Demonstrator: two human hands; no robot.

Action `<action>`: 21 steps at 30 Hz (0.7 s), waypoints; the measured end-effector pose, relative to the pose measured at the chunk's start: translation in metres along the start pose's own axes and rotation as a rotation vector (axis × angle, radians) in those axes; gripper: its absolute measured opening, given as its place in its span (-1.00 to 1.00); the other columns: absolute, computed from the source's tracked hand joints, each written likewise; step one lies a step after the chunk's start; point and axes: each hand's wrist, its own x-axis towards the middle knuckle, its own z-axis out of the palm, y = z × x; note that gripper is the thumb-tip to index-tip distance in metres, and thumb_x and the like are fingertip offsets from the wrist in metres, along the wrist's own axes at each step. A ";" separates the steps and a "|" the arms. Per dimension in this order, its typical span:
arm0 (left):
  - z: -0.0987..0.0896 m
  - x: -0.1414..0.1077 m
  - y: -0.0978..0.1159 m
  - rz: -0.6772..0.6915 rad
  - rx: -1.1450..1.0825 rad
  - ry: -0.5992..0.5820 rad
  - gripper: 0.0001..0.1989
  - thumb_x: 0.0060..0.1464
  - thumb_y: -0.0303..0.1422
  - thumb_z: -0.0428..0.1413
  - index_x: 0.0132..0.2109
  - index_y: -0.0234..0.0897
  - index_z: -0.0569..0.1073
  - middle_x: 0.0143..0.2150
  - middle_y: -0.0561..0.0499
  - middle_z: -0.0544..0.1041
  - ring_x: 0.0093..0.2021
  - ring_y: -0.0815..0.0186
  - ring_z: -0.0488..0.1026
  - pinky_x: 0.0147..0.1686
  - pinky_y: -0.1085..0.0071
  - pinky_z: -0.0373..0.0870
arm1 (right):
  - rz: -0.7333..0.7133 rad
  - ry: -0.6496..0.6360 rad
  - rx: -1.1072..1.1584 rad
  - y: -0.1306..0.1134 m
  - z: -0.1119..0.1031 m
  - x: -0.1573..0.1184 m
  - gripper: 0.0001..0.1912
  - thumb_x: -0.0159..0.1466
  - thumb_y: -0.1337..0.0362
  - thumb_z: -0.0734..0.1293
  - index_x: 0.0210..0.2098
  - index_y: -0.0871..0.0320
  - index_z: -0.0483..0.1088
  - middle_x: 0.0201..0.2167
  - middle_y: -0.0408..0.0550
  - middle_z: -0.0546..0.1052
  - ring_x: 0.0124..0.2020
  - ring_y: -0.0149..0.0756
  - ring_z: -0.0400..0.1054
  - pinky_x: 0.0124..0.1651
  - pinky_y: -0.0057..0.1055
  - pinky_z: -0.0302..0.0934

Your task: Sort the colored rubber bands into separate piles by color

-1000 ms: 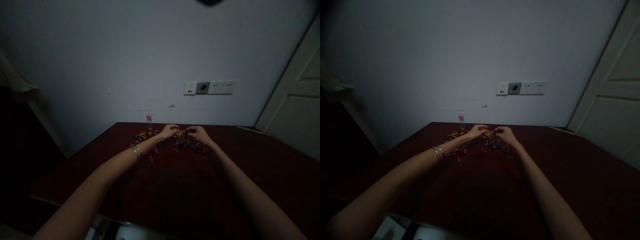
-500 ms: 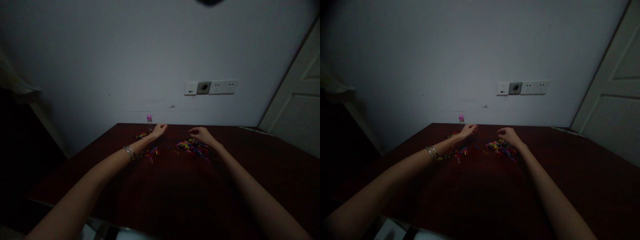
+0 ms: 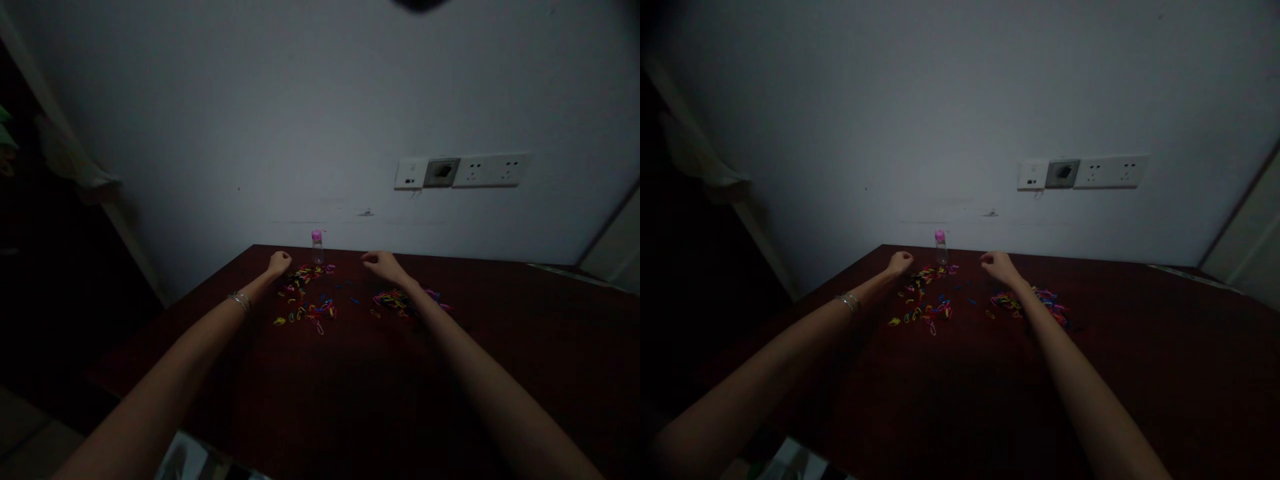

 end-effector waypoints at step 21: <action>0.012 0.015 -0.009 0.069 0.224 -0.304 -0.71 0.00 -0.37 -0.03 -0.16 -0.33 0.47 -0.09 -0.10 0.50 -0.09 0.26 0.42 -0.14 0.51 0.29 | 0.203 -0.168 0.058 -0.025 0.119 0.076 -0.69 0.16 0.36 0.19 -0.18 0.20 0.48 -0.15 0.03 0.53 -0.06 -0.27 0.37 -0.05 -0.52 0.16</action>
